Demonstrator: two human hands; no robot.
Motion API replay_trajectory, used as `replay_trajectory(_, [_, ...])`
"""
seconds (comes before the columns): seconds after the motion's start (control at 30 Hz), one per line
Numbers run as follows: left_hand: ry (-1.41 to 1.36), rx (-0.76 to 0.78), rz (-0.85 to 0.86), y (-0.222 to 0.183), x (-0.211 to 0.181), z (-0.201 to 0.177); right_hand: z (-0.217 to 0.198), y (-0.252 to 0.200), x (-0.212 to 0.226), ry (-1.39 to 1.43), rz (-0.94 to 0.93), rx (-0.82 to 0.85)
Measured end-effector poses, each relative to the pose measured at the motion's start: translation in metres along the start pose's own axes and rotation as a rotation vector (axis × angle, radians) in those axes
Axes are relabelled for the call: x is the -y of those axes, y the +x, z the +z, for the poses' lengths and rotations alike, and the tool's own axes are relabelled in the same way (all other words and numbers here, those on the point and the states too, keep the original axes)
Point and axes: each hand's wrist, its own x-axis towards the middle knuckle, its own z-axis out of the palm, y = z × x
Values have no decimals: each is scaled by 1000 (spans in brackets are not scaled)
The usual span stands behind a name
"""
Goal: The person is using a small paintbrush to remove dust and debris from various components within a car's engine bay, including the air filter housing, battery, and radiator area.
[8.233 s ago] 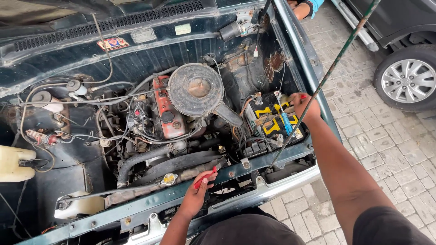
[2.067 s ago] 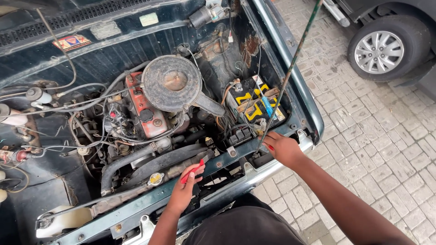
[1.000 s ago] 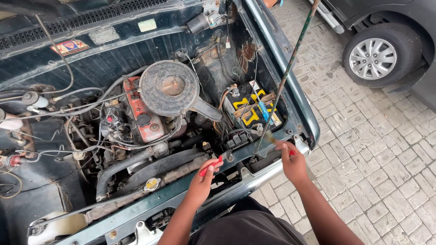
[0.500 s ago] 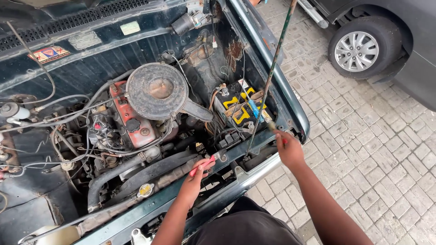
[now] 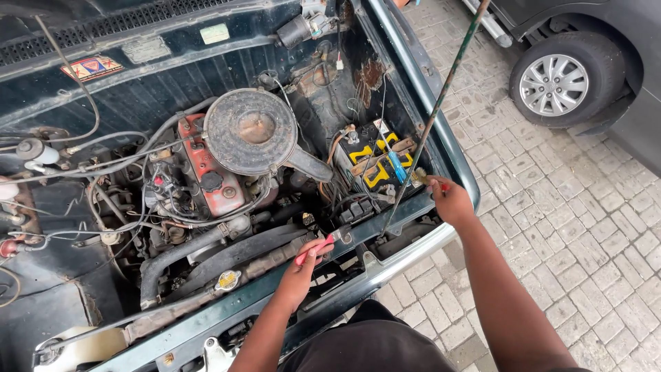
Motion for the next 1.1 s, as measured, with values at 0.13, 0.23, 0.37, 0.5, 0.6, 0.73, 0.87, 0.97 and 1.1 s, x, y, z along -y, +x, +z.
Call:
replay_trajectory(0.13, [15, 9, -26, 2, 4, -2, -11, 1, 18, 30, 38, -63])
replay_trajectory(0.23, [45, 11, -75, 0, -2, -2, 0, 14, 19, -20, -118, -61])
replay_trajectory(0.37, [8, 24, 13, 5, 6, -4, -10, 13, 34, -228, 141, 39])
replay_trajectory(0.5, [48, 21, -86, -1, -1, -5, 0, 24, 17, -289, 82, -45])
replay_trajectory(0.6, [64, 20, -96, -3, -4, -4, 7, 13, 12, -343, 37, -59])
replay_trajectory(0.73, [71, 33, -56, 0, -1, -6, 5, -30, 48, -302, 147, 91])
replay_trajectory(0.87, [49, 44, -36, 2, 4, -7, 9, -31, 11, 61, 112, 13])
replay_trajectory(0.97, [71, 54, -64, 0, -1, -7, 7, -30, 1, -74, 7, -243])
replay_trajectory(1.1, [82, 58, -78, 2, 1, -9, 3, -49, 36, 1, 156, 59])
